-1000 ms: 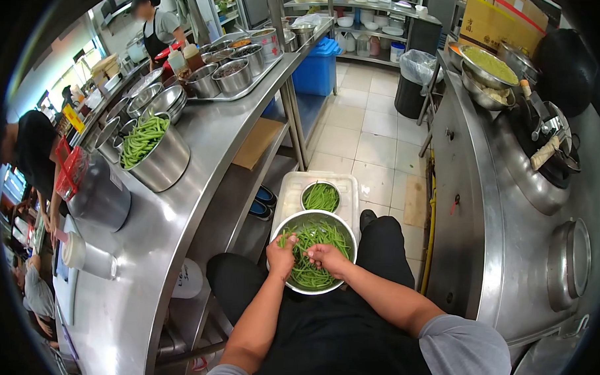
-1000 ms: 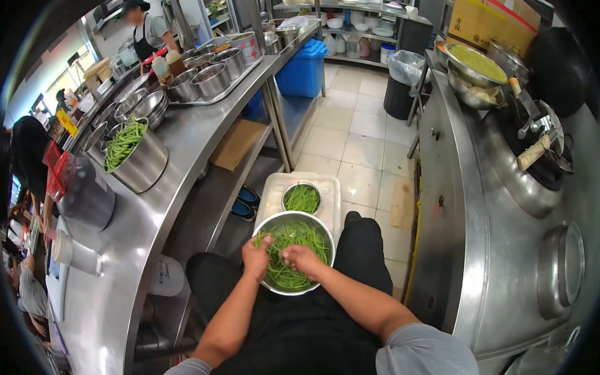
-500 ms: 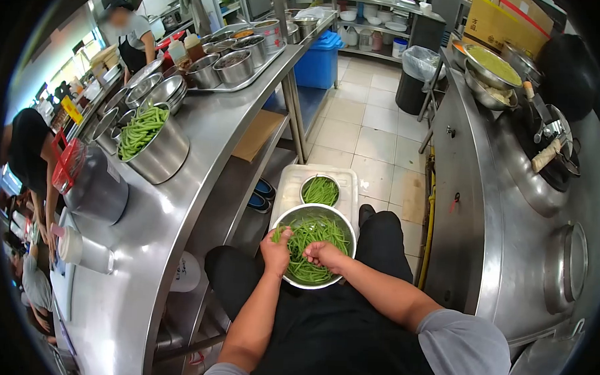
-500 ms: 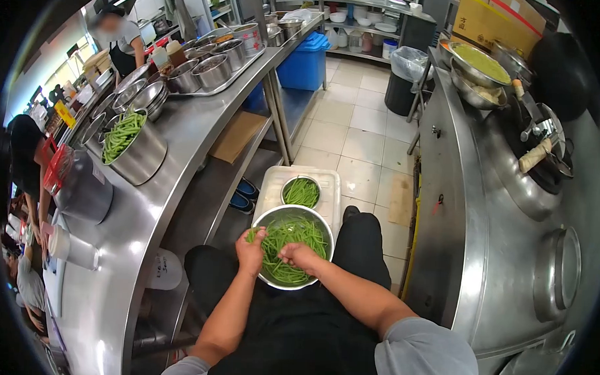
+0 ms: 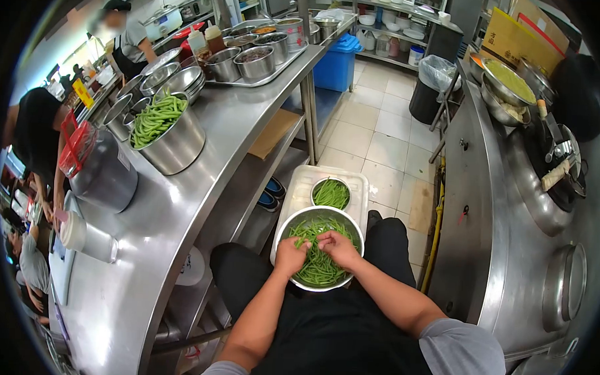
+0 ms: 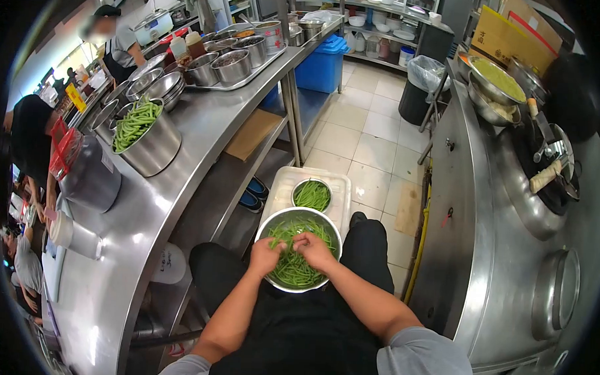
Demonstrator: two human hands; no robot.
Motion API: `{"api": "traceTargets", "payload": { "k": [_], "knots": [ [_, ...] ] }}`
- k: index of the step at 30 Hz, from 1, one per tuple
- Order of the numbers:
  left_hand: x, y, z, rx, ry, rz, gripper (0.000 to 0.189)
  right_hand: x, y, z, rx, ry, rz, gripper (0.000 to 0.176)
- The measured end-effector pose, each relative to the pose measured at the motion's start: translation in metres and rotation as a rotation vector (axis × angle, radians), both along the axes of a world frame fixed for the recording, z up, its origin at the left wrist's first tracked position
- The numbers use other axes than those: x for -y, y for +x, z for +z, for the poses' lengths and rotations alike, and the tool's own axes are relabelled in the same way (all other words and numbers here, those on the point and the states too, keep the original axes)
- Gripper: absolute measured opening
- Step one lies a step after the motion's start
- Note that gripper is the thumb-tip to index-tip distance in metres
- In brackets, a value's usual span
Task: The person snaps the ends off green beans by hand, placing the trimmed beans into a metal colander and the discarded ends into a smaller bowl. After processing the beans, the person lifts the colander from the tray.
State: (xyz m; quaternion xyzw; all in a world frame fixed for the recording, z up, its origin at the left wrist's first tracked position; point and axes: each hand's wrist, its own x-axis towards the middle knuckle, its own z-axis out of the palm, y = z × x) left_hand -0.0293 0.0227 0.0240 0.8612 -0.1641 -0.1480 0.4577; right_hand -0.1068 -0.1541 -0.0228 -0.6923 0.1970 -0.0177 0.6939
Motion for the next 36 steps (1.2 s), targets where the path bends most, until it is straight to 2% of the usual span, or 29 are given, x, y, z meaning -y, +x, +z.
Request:
{"api": "traceTargets", "payload": {
  "k": [2,5,6,9,10,13,17,19,23,26,28,29,31,32,34,36],
  "knots": [
    [0.002,0.0,-0.003,0.014,-0.005,-0.101,0.025,0.01,-0.008,0.012,0.001,-0.032,0.071,0.015],
    [0.005,-0.002,-0.009,0.003,0.021,-0.2,0.026,0.028,-0.021,0.0,-0.027,-0.152,0.148,0.012],
    [0.008,0.001,-0.01,0.015,0.088,-0.251,0.028,0.029,-0.023,-0.001,-0.054,-0.102,0.125,0.01],
    [0.014,-0.003,-0.009,0.088,0.156,-0.253,0.028,0.026,-0.013,-0.011,0.039,-0.065,0.037,0.008],
    [0.016,-0.002,-0.007,0.073,0.17,-0.242,0.022,0.026,-0.009,-0.014,0.047,-0.112,0.056,0.006],
    [0.017,-0.001,-0.004,0.086,0.179,-0.233,0.027,0.026,-0.005,-0.024,0.027,-0.173,0.07,0.005],
    [0.014,-0.002,0.0,0.124,0.197,-0.228,0.026,0.026,-0.008,-0.038,0.055,-0.109,0.007,0.003],
    [0.013,-0.004,0.003,0.124,0.169,-0.233,0.025,0.025,-0.007,-0.034,0.116,-0.021,-0.006,0.003],
    [0.014,-0.004,0.003,0.111,0.165,-0.249,0.026,0.021,-0.01,-0.015,0.028,-0.101,0.067,0.004],
    [0.013,-0.005,-0.002,0.133,0.128,-0.267,0.028,0.02,-0.01,-0.017,0.072,-0.042,0.033,0.004],
    [0.012,-0.004,-0.007,0.123,0.105,-0.285,0.029,0.025,-0.01,-0.014,0.044,0.168,0.072,0.003],
    [0.011,-0.003,-0.009,0.112,0.083,-0.303,0.03,0.027,-0.011,-0.013,0.044,0.168,0.071,0.003],
    [0.01,-0.003,-0.006,0.087,0.055,-0.308,0.029,0.029,-0.012,-0.011,0.021,0.45,0.119,0.005],
    [0.01,-0.003,-0.004,0.063,0.026,-0.314,0.028,0.029,-0.013,-0.01,0.022,0.45,0.118,0.005],
    [0.011,-0.005,0.006,0.043,0.024,-0.328,0.027,0.031,-0.014,-0.012,0.0,0.611,0.142,0.006],
    [0.011,-0.005,0.004,0.024,0.021,-0.341,0.025,0.032,-0.013,-0.015,-0.017,0.621,0.184,0.007]
  ]
}}
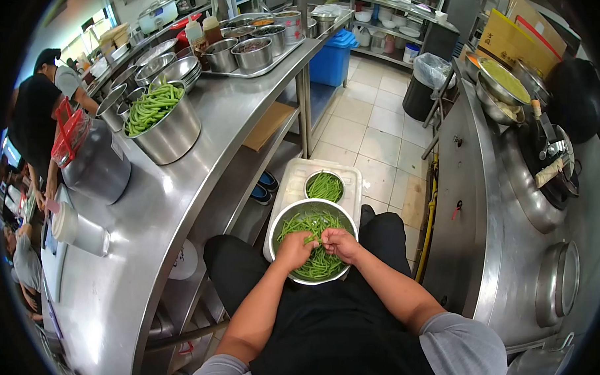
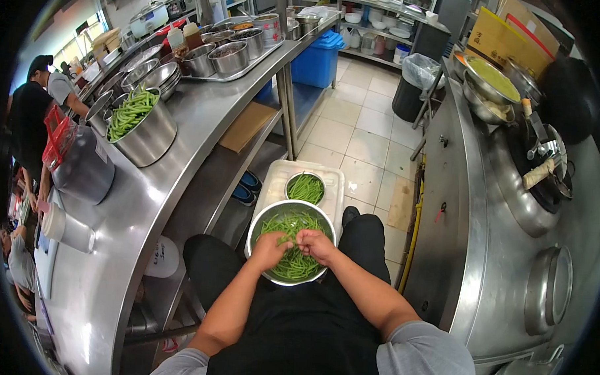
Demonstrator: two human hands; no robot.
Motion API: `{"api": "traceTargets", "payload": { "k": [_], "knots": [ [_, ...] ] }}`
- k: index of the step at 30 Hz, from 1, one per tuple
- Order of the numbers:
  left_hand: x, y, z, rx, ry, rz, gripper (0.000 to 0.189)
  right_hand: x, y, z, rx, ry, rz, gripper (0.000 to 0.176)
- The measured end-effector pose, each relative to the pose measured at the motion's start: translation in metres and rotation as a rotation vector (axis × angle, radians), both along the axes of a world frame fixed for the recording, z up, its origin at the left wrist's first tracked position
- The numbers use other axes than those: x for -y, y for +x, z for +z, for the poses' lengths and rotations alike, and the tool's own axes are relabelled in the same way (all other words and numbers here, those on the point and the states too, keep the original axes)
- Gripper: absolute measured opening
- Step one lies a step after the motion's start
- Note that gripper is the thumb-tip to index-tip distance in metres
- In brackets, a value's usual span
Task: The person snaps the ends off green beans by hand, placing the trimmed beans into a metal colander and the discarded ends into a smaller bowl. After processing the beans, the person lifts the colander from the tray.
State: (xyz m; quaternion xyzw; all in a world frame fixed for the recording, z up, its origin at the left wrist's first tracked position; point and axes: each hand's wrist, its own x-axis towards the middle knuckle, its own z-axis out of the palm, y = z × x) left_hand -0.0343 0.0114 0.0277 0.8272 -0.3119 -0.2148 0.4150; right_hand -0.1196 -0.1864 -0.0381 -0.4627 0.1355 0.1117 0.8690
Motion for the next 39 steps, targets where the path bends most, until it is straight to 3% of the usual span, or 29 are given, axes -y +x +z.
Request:
{"api": "traceTargets", "payload": {
  "k": [2,5,8,10,12,14,17,27,30,34,39],
  "knots": [
    [-0.001,0.001,-0.015,0.192,0.016,0.034,0.022,0.003,-0.001,-0.004,-0.004,0.009,0.045,0.008],
    [-0.009,0.012,-0.004,0.226,0.192,0.19,0.021,0.003,-0.002,-0.004,-0.024,0.123,0.175,0.004],
    [-0.012,0.017,0.005,0.234,0.215,0.226,0.021,-0.016,-0.006,-0.01,0.071,-0.826,-0.006,0.023],
    [-0.011,0.015,0.001,0.224,0.219,0.224,0.022,-0.021,-0.002,-0.008,0.085,-0.672,-0.041,0.02],
    [-0.007,0.005,-0.007,0.154,0.307,0.034,0.023,-0.022,-0.001,-0.003,0.102,-0.519,-0.073,0.018],
    [-0.004,-0.008,-0.01,0.182,0.292,0.028,0.024,-0.02,-0.001,0.003,0.182,-0.845,0.018,0.011],
    [-0.001,-0.01,-0.008,0.195,0.303,0.0,0.026,-0.02,-0.003,-0.006,0.182,-0.866,-0.03,0.003],
    [-0.008,-0.005,-0.006,0.112,0.178,0.011,0.03,-0.015,-0.007,0.013,0.17,-1.015,-0.061,0.005],
    [-0.008,-0.007,-0.003,0.14,0.222,-0.012,0.029,-0.015,-0.005,-0.009,0.177,-0.743,-0.039,0.01],
    [-0.004,-0.008,-0.005,0.162,0.219,-0.001,0.029,-0.012,-0.008,0.0,0.191,-0.897,-0.029,0.005],
    [0.0,-0.006,-0.011,0.141,0.19,0.025,0.032,-0.006,-0.008,0.002,0.075,-1.025,0.006,0.017]
  ]
}}
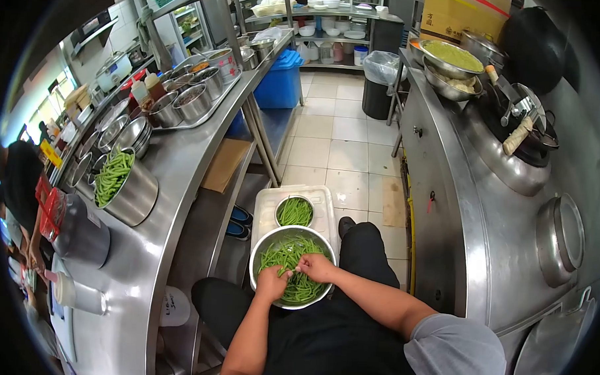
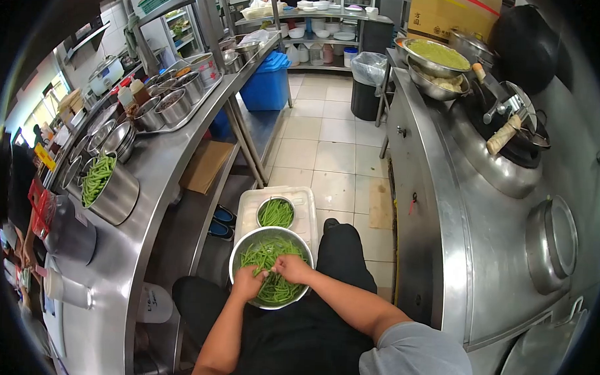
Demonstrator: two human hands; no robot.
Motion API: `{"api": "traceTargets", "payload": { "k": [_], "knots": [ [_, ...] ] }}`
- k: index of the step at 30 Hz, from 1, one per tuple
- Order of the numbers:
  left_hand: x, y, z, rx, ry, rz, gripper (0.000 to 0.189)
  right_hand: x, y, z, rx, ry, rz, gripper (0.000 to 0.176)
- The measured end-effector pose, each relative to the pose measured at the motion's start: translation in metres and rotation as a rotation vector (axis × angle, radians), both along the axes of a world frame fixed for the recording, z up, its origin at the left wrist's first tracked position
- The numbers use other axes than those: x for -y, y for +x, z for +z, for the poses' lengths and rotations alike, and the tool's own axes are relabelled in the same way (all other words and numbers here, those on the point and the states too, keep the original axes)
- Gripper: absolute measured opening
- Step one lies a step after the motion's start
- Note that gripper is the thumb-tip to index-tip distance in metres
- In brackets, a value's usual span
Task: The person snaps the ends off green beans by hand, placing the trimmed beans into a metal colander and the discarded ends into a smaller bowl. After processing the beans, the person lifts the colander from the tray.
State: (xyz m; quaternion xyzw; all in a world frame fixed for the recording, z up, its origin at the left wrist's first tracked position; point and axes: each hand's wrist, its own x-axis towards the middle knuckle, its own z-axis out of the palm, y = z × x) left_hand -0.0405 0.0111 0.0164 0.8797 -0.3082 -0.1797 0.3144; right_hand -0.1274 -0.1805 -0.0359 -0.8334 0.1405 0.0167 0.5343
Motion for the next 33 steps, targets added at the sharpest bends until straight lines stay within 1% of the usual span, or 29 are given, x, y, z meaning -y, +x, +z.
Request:
{"api": "traceTargets", "payload": {
  "k": [4,10,12,13,14,15,16,18,20,26,30,32,33],
  "knots": [
    [0.001,0.002,-0.007,-0.017,-0.02,-0.026,0.031,0.004,-0.001,0.002,0.059,0.075,-0.023,0.019],
    [0.001,0.002,-0.009,-0.056,-0.066,-0.055,0.028,0.009,0.001,0.002,0.059,0.228,0.041,0.015],
    [0.001,0.002,-0.009,-0.074,-0.085,-0.059,0.027,0.008,0.0,0.005,0.012,0.416,0.025,0.014],
    [0.001,0.002,-0.008,-0.123,-0.099,-0.038,0.026,0.008,0.0,0.009,0.012,0.419,0.024,0.014],
    [0.001,0.002,-0.007,-0.172,-0.113,-0.017,0.026,0.009,0.0,0.012,0.009,0.473,0.036,0.013],
    [0.001,0.003,-0.006,-0.172,-0.112,-0.017,0.026,0.009,0.0,0.013,0.006,0.528,0.047,0.012],
    [0.001,0.003,-0.005,-0.186,-0.132,-0.015,0.025,0.01,0.0,0.013,0.006,0.528,0.047,0.012],
    [0.002,0.002,0.0,-0.2,-0.15,-0.012,0.024,0.011,0.0,0.012,-0.014,0.696,0.065,0.012],
    [0.003,0.0,0.01,-0.186,-0.154,-0.018,0.022,0.011,0.002,0.009,-0.006,0.715,0.07,0.012],
    [0.001,0.004,-0.003,-0.187,-0.174,-0.012,0.023,0.01,0.001,0.008,-0.002,0.763,0.083,0.012],
    [0.002,0.001,0.002,-0.166,-0.182,-0.013,0.022,0.011,0.0,0.008,0.0,0.798,0.124,0.012],
    [0.002,0.0,0.003,-0.087,-0.177,-0.031,0.021,0.011,0.001,0.007,-0.002,0.811,0.138,0.012],
    [0.002,0.0,0.002,-0.087,-0.177,-0.031,0.021,0.011,0.001,0.007,-0.003,0.824,0.151,0.012]
  ]
}}
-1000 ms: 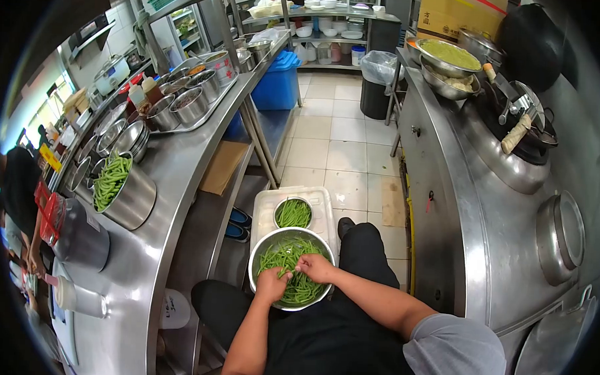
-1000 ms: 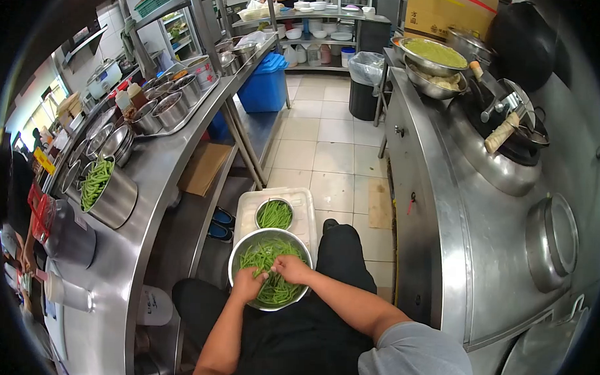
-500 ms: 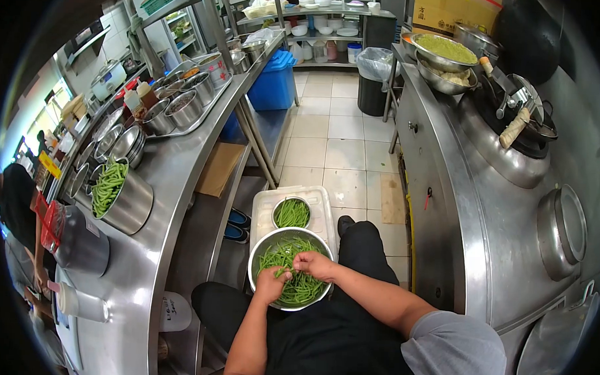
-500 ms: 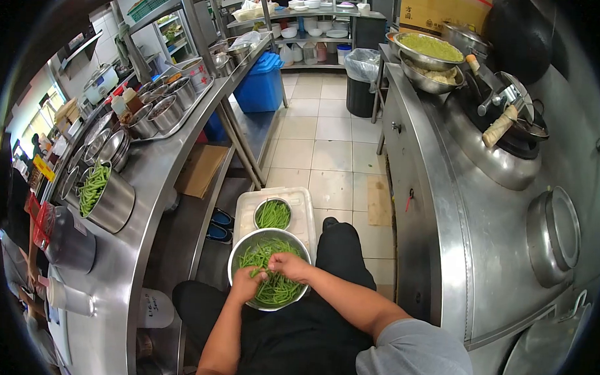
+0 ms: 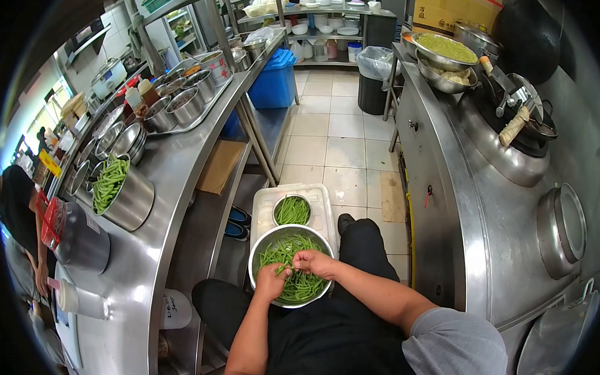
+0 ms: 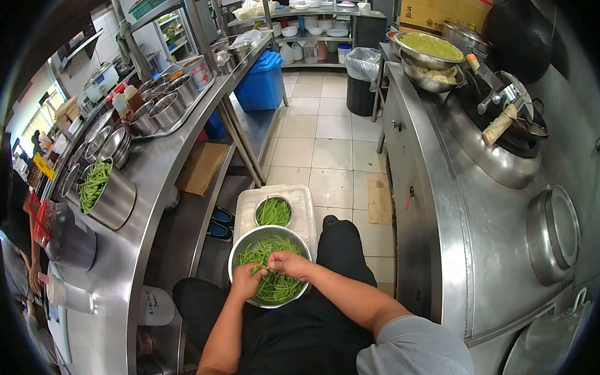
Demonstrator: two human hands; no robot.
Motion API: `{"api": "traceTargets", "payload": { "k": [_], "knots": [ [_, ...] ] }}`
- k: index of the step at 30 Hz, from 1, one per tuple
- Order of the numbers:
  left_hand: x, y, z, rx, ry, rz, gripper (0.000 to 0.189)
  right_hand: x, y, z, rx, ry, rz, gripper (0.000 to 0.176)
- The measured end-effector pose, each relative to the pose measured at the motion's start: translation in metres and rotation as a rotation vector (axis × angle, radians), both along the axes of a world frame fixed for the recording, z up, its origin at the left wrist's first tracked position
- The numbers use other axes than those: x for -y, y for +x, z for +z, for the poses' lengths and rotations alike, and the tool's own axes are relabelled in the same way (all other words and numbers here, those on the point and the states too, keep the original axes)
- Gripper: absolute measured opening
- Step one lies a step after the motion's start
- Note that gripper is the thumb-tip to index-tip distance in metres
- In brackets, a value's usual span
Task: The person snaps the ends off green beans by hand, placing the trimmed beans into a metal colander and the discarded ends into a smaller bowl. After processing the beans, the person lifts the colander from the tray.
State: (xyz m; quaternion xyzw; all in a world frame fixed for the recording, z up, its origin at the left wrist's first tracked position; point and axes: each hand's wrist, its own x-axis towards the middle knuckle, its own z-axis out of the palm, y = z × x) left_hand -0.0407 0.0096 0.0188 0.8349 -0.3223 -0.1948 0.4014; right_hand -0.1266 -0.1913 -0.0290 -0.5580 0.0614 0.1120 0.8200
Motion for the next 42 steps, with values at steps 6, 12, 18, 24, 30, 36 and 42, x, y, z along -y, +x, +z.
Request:
{"api": "traceTargets", "payload": {
  "k": [6,12,18,24,30,36,42],
  "knots": [
    [0.001,-0.004,0.006,0.097,0.03,0.021,0.019,-0.003,0.002,-0.003,0.0,0.014,0.008,0.009],
    [0.002,-0.009,0.021,0.188,0.159,0.073,0.018,-0.005,0.004,-0.008,-0.186,-0.139,-0.024,0.014],
    [0.003,-0.009,0.014,0.209,0.154,0.077,0.019,-0.008,0.004,-0.019,-0.131,-0.329,-0.109,0.007],
    [0.004,-0.009,0.013,0.194,0.18,0.081,0.019,-0.008,0.004,-0.018,-0.103,-0.333,-0.107,0.008],
    [0.002,-0.007,-0.002,0.24,0.099,0.024,0.02,-0.008,0.006,-0.019,-0.101,-0.478,-0.198,0.005],
    [0.003,-0.012,-0.003,0.246,0.121,-0.07,0.018,-0.01,-0.002,-0.006,0.032,-0.773,-0.26,0.01],
    [0.003,-0.01,-0.007,0.347,0.222,-0.124,0.019,-0.021,-0.009,0.009,0.094,-1.007,-0.263,0.015]
  ]
}}
